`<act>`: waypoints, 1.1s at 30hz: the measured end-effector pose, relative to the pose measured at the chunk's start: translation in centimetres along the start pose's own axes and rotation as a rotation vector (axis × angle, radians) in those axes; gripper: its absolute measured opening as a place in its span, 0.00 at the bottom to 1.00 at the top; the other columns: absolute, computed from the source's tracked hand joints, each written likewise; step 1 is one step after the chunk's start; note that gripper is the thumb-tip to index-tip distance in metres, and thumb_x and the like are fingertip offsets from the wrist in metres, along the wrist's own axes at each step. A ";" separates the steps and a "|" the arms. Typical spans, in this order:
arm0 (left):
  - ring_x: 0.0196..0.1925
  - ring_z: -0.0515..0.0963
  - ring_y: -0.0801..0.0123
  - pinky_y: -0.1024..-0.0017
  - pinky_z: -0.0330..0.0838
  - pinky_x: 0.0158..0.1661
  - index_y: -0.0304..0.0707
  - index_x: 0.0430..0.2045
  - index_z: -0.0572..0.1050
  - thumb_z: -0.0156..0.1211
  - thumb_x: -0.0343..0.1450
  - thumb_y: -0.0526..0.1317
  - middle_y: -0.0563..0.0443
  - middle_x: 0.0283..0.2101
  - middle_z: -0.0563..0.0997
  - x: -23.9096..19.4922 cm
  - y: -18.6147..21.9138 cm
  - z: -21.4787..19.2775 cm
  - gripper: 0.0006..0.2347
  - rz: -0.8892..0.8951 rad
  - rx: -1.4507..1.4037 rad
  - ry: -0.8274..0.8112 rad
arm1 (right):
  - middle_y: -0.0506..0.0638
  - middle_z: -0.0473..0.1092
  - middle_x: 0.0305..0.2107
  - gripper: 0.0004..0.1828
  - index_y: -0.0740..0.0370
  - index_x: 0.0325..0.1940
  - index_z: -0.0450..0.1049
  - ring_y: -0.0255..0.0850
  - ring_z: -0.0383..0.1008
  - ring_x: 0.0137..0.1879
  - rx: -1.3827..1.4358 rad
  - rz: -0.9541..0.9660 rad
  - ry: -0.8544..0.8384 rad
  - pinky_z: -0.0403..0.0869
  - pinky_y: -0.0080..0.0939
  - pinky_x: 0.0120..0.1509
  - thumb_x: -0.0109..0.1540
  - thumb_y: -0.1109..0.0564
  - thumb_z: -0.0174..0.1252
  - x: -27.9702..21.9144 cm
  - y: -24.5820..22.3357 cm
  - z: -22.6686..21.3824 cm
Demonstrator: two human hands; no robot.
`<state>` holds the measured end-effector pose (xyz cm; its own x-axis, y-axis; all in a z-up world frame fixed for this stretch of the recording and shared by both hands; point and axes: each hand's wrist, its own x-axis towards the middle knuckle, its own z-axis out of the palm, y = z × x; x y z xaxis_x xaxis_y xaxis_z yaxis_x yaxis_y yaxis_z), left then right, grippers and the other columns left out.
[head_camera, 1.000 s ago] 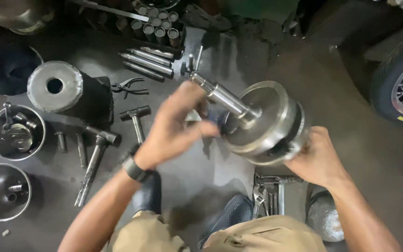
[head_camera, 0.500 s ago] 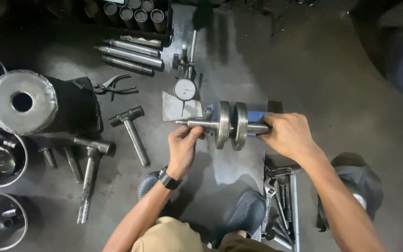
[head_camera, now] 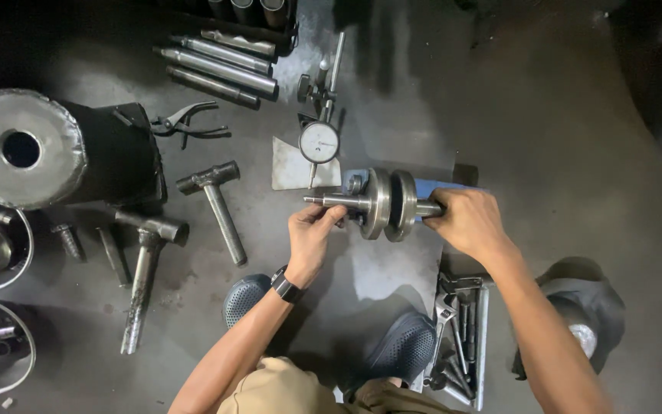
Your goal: The person fits a component onto a motorcycle crankshaft and taps it into place with a mallet, then rotates the assembly against a dial indicator to check it. They carry the crankshaft to a hydraulic press, press the part fully onto the shaft, and return to the bench to reassemble and re-check the crankshaft.
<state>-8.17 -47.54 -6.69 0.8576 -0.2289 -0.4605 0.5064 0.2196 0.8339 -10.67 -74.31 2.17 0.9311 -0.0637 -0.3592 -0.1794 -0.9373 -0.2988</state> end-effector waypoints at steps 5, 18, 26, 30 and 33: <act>0.33 0.76 0.78 0.76 0.71 0.37 0.29 0.37 0.83 0.68 0.70 0.37 0.54 0.32 0.82 0.4 0.1 0.0 0.08 -0.024 0.009 0.017 | 0.58 0.78 0.36 0.20 0.63 0.42 0.81 0.55 0.79 0.42 0.031 0.001 -0.032 0.75 0.54 0.49 0.48 0.54 0.70 0.7 1.0 1.5; 0.65 0.71 0.62 0.63 0.66 0.66 0.30 0.66 0.61 0.68 0.70 0.44 0.43 0.64 0.70 0.3 -3.7 0.5 0.32 0.169 0.111 -0.203 | 0.53 0.78 0.51 0.25 0.55 0.60 0.78 0.49 0.75 0.60 0.614 0.457 0.008 0.67 0.51 0.63 0.61 0.45 0.61 -2.7 6.3 3.1; 0.67 0.68 0.60 0.61 0.62 0.67 0.32 0.65 0.64 0.66 0.71 0.47 0.43 0.64 0.69 0.3 -3.1 1.0 0.29 0.183 0.168 -0.188 | 0.60 0.75 0.34 0.24 0.73 0.43 0.76 0.49 0.76 0.38 1.304 0.638 0.029 0.75 0.51 0.49 0.68 0.44 0.57 -3.6 13.5 13.4; 0.67 0.69 0.59 0.60 0.64 0.67 0.32 0.64 0.65 0.66 0.71 0.49 0.43 0.64 0.70 0.4 -3.4 0.8 0.29 0.168 0.195 -0.199 | 0.58 0.76 0.29 0.22 0.71 0.40 0.77 0.47 0.76 0.35 1.132 0.691 0.024 0.73 0.50 0.53 0.68 0.45 0.56 -2.9 10.7 10.6; 0.67 0.69 0.59 0.60 0.64 0.67 0.32 0.64 0.65 0.66 0.71 0.51 0.43 0.64 0.69 0.3 -3.0 0.9 0.30 0.156 0.186 -0.202 | 0.58 0.75 0.28 0.19 0.72 0.41 0.78 0.48 0.74 0.35 1.081 0.640 0.040 0.73 0.52 0.58 0.66 0.49 0.62 -3.1 11.2 11.1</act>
<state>-9.49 -49.12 -9.08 0.8790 -0.3937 -0.2690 0.3294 0.0936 0.9395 -19.07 -80.83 -9.84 0.5868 -0.4306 -0.6858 -0.7522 0.0239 -0.6586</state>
